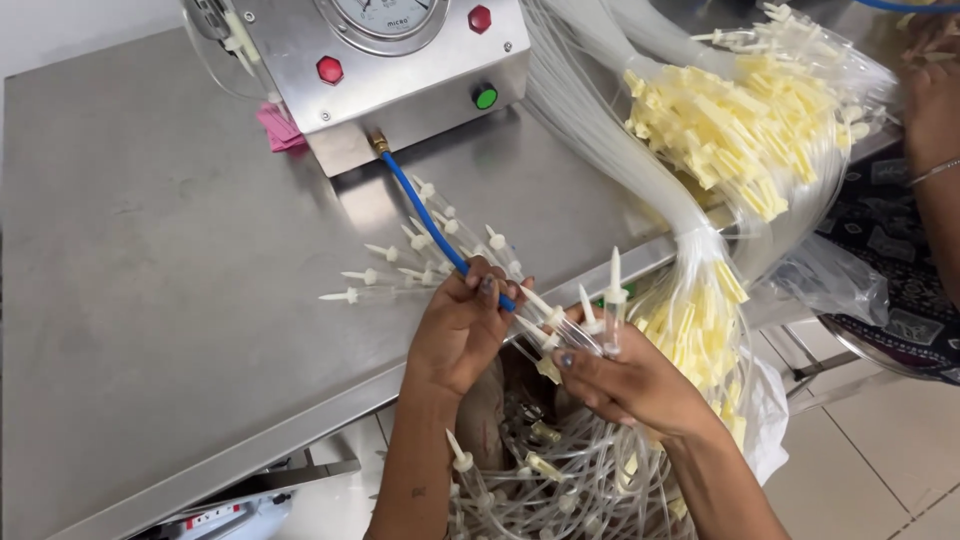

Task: Assembling, testing, and organizing bundles of plastic medical tubing and drip chamber components in a manufacturing facility.

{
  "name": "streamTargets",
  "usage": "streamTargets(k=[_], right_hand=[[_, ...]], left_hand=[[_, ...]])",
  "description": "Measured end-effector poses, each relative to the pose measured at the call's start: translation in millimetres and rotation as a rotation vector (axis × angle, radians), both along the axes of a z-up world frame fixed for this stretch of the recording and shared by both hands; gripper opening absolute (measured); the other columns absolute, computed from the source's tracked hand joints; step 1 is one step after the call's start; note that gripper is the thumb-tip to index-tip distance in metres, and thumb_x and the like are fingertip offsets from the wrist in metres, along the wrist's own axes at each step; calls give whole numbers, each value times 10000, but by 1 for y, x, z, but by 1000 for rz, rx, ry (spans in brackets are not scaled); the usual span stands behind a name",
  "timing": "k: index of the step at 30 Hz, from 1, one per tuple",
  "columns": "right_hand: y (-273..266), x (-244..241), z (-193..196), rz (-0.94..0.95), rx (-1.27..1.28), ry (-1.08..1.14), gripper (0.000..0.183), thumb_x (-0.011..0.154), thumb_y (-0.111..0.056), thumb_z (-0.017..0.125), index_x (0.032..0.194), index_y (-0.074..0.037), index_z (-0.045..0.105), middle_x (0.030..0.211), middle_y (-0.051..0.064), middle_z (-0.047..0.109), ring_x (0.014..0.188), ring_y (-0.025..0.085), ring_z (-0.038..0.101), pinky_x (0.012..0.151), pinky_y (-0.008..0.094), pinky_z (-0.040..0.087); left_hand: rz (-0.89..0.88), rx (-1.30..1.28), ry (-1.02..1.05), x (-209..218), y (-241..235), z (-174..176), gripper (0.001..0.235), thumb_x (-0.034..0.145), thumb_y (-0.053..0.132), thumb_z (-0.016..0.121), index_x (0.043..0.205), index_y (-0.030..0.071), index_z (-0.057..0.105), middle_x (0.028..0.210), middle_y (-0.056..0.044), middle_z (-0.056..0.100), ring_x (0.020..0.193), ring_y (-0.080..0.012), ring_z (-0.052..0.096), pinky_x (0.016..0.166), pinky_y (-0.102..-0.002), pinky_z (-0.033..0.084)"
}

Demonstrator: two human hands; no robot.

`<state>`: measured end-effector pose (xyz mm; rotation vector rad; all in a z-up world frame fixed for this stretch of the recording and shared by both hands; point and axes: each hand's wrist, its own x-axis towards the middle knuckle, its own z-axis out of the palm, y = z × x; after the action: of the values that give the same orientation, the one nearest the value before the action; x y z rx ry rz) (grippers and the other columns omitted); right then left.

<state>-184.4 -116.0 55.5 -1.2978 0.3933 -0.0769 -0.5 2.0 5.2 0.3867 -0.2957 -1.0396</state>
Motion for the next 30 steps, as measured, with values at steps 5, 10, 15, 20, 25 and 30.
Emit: streamTargets(k=[5,10,15,20,25,30], right_hand=[[9,18,15,20,-135,-41,172,995,-79,576,1154,-14,561,573,19,549,354,59,412,280,224,301],[13,12,29,-38,-336,32,170,974,-108,600,1123,-42,554,538,22,574,330,69,437,278,239,328],[16,15,31,-104,-355,110,185,960,-128,627,1116,-56,558,511,32,563,307,86,423,277,258,301],[24,42,32,-148,-742,-169,200,962,-121,660,1130,-50,578,647,36,626,443,76,548,380,235,424],[14,51,19,-199,-272,-36,218,940,-103,658,1123,-20,572,591,60,626,387,104,539,314,233,409],[14,46,-5,-170,707,-128,153,1012,-91,619,1085,35,573,632,75,628,386,82,522,284,188,416]], left_hand=[[-3,2,19,-2,2,6,243,928,-77,642,841,122,532,854,-35,640,911,-181,659,1196,-446,434],[3,14,45,0,2,3,221,932,-43,651,832,120,540,856,-48,650,924,-198,661,1085,-425,476],[-24,-27,28,-1,1,-1,232,956,-51,660,854,125,548,870,-36,642,944,-190,649,1014,-361,514],[-9,0,21,4,3,-14,214,940,-86,611,904,116,552,904,-22,643,925,-177,641,943,-373,514],[4,-43,-24,0,2,-9,235,973,-100,589,938,123,525,920,-26,627,942,-186,631,929,-368,506],[41,31,-54,2,1,1,216,959,-50,587,874,127,499,913,-53,637,943,-211,630,1009,-422,483]])
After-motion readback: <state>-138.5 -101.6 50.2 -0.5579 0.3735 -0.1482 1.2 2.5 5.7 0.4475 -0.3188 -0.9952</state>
